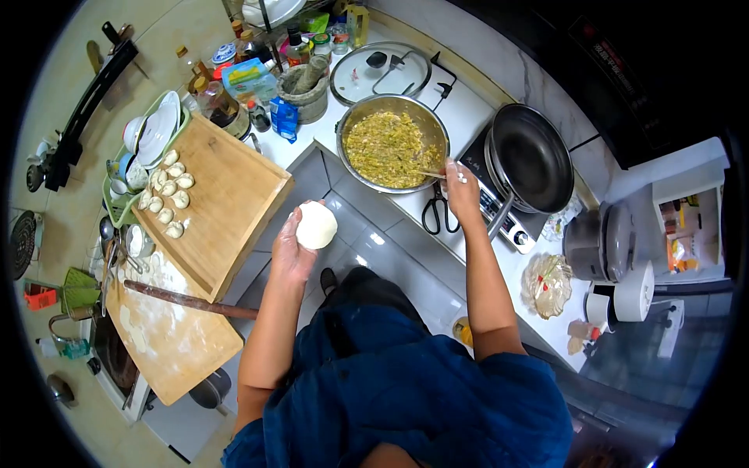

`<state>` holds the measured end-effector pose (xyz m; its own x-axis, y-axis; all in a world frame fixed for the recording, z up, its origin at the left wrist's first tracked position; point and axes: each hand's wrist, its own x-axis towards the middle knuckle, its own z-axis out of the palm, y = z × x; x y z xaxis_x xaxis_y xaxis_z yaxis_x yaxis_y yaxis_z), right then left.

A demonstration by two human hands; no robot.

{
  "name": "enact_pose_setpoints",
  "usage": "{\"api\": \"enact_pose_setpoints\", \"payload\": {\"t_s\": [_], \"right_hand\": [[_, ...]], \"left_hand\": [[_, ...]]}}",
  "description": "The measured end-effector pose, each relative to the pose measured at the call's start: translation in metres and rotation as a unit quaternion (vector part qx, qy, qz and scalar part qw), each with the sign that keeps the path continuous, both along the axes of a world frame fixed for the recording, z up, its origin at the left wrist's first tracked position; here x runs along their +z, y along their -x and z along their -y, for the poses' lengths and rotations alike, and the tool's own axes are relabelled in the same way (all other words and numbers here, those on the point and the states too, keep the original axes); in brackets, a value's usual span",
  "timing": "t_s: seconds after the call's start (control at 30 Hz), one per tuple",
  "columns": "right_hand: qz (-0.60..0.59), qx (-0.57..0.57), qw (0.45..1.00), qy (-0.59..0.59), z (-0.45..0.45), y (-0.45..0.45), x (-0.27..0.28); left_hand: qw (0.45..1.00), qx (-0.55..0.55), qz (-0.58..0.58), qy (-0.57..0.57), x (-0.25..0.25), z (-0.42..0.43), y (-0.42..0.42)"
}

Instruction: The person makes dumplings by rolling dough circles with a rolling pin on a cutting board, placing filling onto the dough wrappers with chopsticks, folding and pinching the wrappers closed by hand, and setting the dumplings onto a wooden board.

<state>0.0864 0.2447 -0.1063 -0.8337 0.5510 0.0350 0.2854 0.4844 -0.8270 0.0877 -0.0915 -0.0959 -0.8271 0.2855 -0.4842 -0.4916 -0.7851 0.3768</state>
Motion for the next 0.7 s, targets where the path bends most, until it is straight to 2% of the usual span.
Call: {"api": "enact_pose_setpoints", "payload": {"t_s": [0.07, 0.1, 0.13, 0.3, 0.43, 0.53, 0.7], "right_hand": [[0.026, 0.004, 0.999, 0.026, -0.004, -0.002, 0.000], [-0.005, -0.008, 0.999, 0.052, -0.002, 0.001, -0.008], [-0.024, 0.010, 0.999, 0.031, -0.002, 0.004, -0.013], [-0.039, 0.020, 0.980, 0.196, 0.000, 0.011, -0.017], [-0.087, -0.043, 0.947, 0.305, 0.013, 0.014, -0.029], [-0.142, -0.126, 0.918, 0.348, 0.026, 0.016, -0.040], [-0.194, -0.172, 0.877, 0.404, 0.047, 0.021, -0.057]], "left_hand": [[1.000, -0.020, 0.006, 0.024, 0.001, -0.012, 0.009], [0.999, -0.029, 0.008, 0.036, 0.002, -0.018, 0.014], [0.998, -0.035, 0.012, 0.044, 0.003, -0.024, 0.018], [0.996, -0.068, 0.001, 0.059, -0.007, -0.044, 0.043], [0.994, -0.089, 0.015, 0.064, -0.024, -0.049, 0.063], [0.993, -0.090, 0.022, 0.071, -0.028, -0.053, 0.072], [0.991, -0.087, 0.038, 0.098, -0.029, -0.065, 0.088]]}}
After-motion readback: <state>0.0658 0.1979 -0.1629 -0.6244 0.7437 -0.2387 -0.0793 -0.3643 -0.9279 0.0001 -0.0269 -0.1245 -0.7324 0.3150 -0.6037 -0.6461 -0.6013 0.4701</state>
